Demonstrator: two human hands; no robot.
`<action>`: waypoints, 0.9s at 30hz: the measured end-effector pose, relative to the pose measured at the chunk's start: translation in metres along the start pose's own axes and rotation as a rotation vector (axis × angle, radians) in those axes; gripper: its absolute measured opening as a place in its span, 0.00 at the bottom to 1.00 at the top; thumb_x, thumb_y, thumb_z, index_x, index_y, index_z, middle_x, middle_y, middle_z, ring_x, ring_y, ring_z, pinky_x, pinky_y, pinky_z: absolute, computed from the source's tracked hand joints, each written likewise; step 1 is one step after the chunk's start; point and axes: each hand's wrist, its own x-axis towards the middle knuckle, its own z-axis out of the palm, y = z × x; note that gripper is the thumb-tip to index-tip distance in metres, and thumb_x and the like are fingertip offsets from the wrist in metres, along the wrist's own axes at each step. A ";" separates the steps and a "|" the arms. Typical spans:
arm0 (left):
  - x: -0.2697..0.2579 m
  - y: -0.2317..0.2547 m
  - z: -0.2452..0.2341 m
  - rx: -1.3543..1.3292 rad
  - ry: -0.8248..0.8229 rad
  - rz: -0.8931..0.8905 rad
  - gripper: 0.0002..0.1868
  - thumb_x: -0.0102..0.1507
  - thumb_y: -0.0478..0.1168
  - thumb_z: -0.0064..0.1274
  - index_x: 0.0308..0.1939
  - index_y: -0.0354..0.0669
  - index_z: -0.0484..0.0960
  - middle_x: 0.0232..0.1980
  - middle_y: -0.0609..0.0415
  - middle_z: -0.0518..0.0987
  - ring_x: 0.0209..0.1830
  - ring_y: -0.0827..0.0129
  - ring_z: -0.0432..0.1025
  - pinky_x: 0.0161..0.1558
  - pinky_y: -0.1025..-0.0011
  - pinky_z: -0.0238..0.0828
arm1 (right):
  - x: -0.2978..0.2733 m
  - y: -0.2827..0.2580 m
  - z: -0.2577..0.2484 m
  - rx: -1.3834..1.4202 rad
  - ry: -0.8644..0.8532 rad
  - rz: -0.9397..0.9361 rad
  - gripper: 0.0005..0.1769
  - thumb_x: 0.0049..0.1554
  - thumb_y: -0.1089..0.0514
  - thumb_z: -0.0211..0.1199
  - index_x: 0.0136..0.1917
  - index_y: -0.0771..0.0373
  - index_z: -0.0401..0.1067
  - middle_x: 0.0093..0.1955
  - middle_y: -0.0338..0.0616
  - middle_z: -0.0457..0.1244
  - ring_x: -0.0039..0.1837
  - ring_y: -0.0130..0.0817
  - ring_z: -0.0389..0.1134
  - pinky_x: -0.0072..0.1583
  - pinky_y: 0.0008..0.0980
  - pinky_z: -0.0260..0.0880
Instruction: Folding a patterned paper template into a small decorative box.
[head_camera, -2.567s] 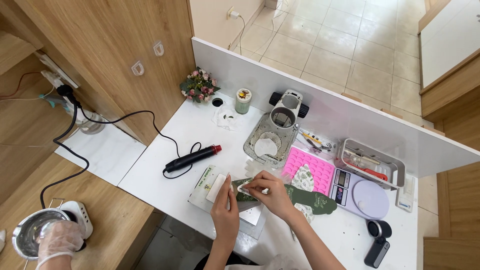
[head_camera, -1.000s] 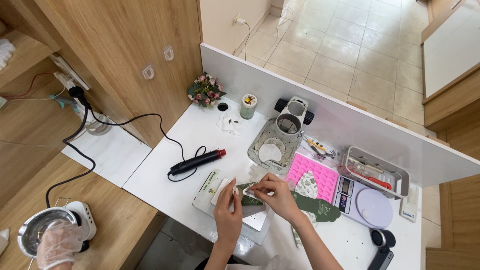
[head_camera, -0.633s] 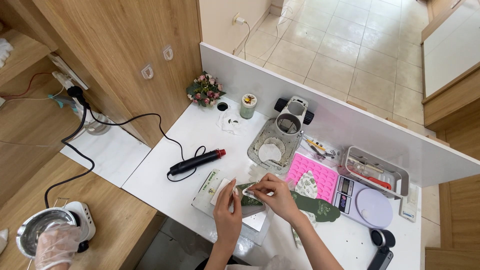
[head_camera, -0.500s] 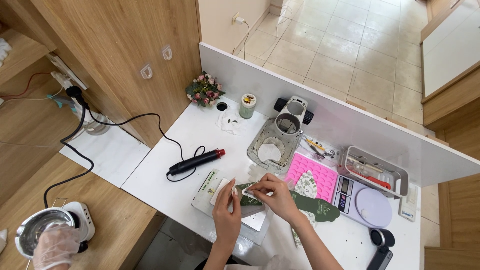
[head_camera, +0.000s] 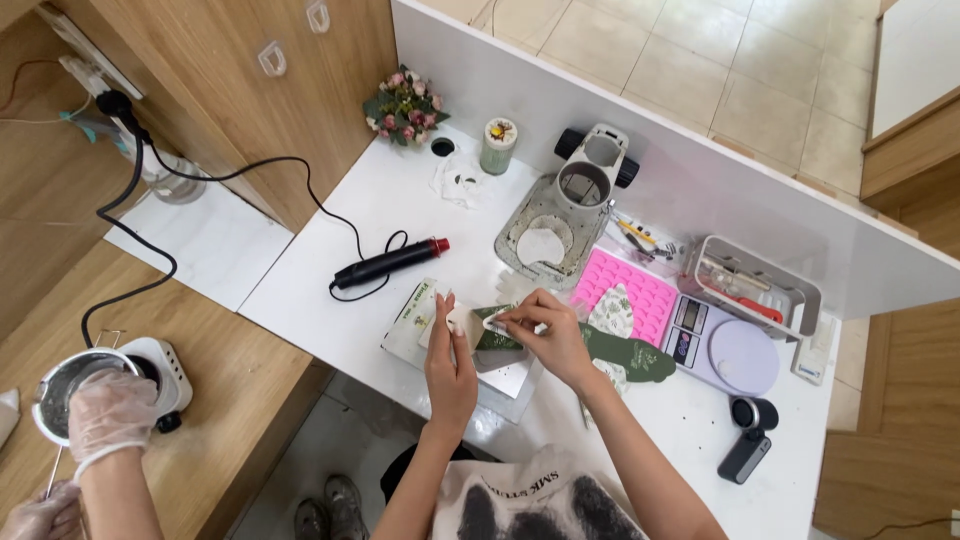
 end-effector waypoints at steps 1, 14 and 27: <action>0.000 -0.001 -0.001 -0.027 -0.035 0.055 0.29 0.75 0.36 0.32 0.80 0.38 0.52 0.76 0.41 0.67 0.74 0.54 0.65 0.68 0.63 0.62 | 0.000 0.000 0.000 -0.016 0.002 -0.009 0.10 0.53 0.65 0.72 0.50 0.61 0.84 0.43 0.38 0.64 0.39 0.23 0.67 0.43 0.25 0.70; 0.009 0.008 -0.020 0.036 -0.257 0.124 0.25 0.75 0.38 0.39 0.76 0.38 0.65 0.76 0.46 0.68 0.76 0.57 0.64 0.71 0.66 0.63 | -0.002 0.002 0.001 0.021 -0.006 0.005 0.10 0.55 0.67 0.71 0.51 0.61 0.83 0.44 0.38 0.62 0.40 0.23 0.66 0.44 0.24 0.69; 0.022 -0.001 -0.014 0.084 -0.354 0.146 0.23 0.69 0.37 0.53 0.70 0.46 0.76 0.74 0.51 0.72 0.78 0.56 0.63 0.72 0.61 0.63 | -0.003 0.014 0.001 0.013 0.018 -0.042 0.08 0.54 0.67 0.71 0.49 0.65 0.81 0.44 0.38 0.64 0.43 0.24 0.70 0.46 0.24 0.71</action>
